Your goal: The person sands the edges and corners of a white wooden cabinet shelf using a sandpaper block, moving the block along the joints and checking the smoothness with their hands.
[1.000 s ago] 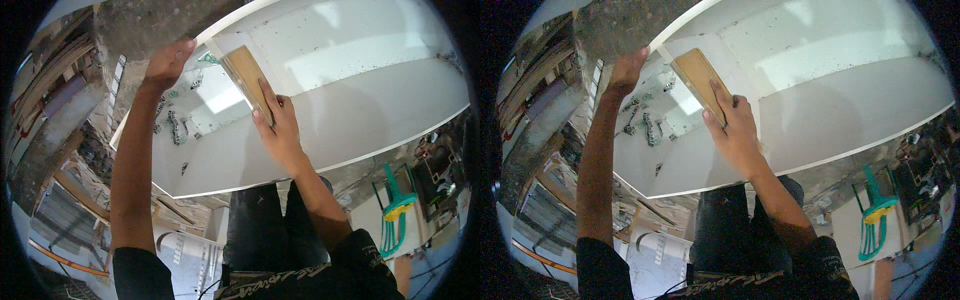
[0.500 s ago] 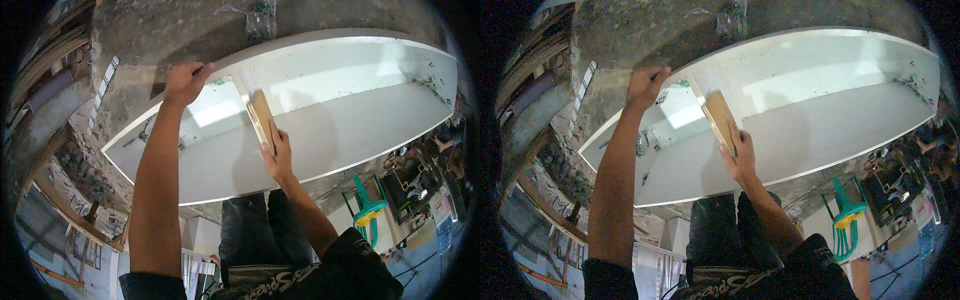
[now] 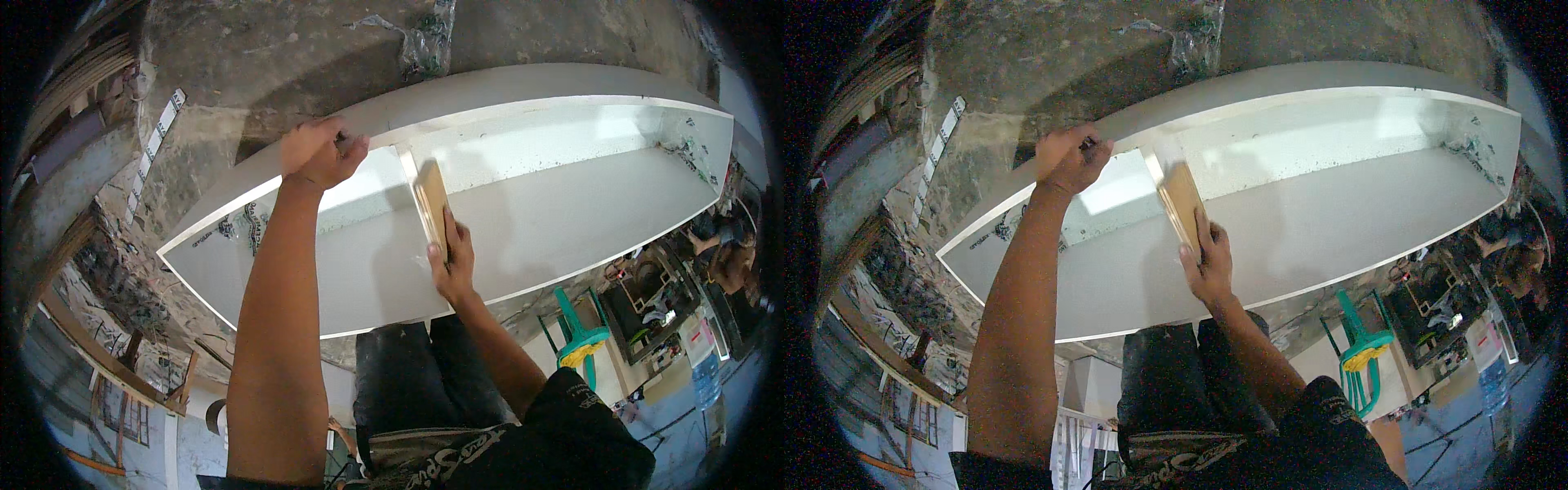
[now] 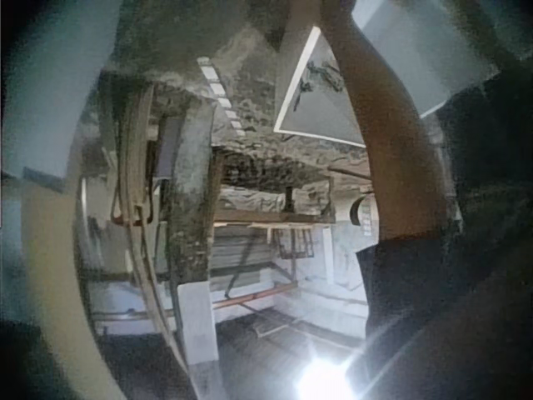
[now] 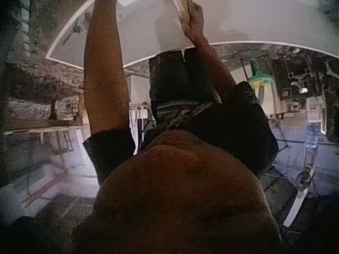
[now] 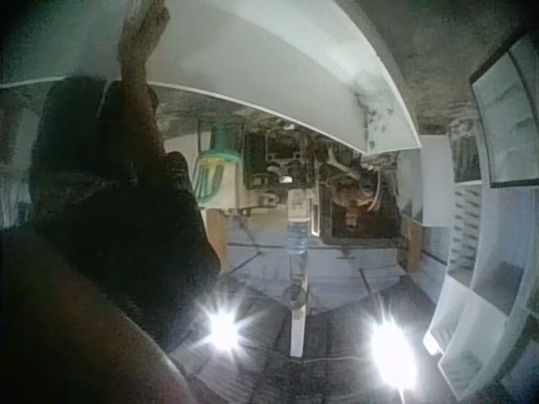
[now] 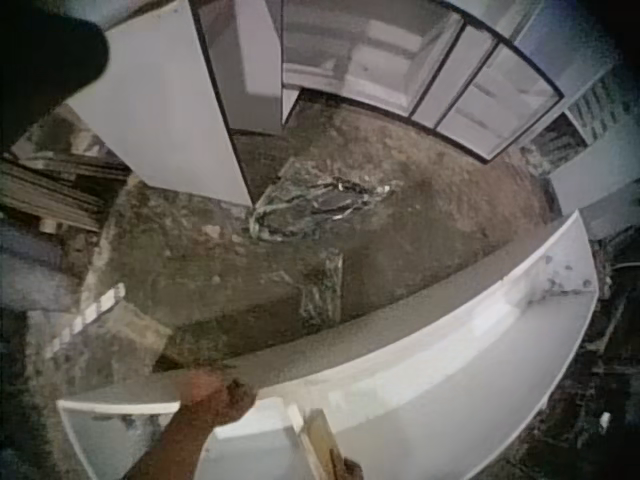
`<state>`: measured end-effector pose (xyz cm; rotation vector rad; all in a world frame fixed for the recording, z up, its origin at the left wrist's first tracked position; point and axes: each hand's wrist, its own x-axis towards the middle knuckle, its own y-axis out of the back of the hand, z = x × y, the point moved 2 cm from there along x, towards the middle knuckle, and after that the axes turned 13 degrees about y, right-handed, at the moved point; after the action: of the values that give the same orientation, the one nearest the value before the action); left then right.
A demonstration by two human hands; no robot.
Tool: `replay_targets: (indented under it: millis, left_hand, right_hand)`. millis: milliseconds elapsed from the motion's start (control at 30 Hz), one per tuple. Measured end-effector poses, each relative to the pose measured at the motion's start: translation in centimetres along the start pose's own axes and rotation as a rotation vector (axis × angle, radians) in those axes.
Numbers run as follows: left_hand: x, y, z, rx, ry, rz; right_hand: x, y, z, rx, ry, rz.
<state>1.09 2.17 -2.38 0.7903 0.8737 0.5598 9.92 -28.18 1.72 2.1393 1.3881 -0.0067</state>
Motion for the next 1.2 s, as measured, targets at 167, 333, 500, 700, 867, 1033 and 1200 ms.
replay_targets:
  millis: [167,333,500,700,867,1033,1200]
  left_hand:
    - [-0.6,0.8,0.8,-0.087,-0.093,-0.048]
    - [-0.4,0.2,0.2,-0.176,-0.235,-0.013]
    - [-0.9,0.5,0.1,-0.304,-0.246,-0.007]
    - [-0.6,-0.1,-0.1,-0.335,-0.142,0.048]
    - [-0.4,0.5,0.0,-0.240,-0.092,0.036]
    - [-0.3,0.3,0.0,-0.171,-0.056,0.076]
    - [0.2,-0.1,-0.3,-0.136,-0.056,0.066]
  right_hand:
    - [1.9,0.1,-1.5,-0.035,0.050,0.026]
    - [-1.8,0.2,0.8,-0.031,0.005,0.028]
    - [1.8,0.3,-0.9,0.026,-0.038,0.029]
    - [-0.6,0.2,0.4,-0.067,0.000,0.015]
    - [0.6,0.3,-0.8,-0.043,0.020,0.027]
    - [-0.7,0.0,-0.2,-0.033,-0.040,0.053]
    - [1.8,0.0,-0.9,-0.026,0.033,0.049]
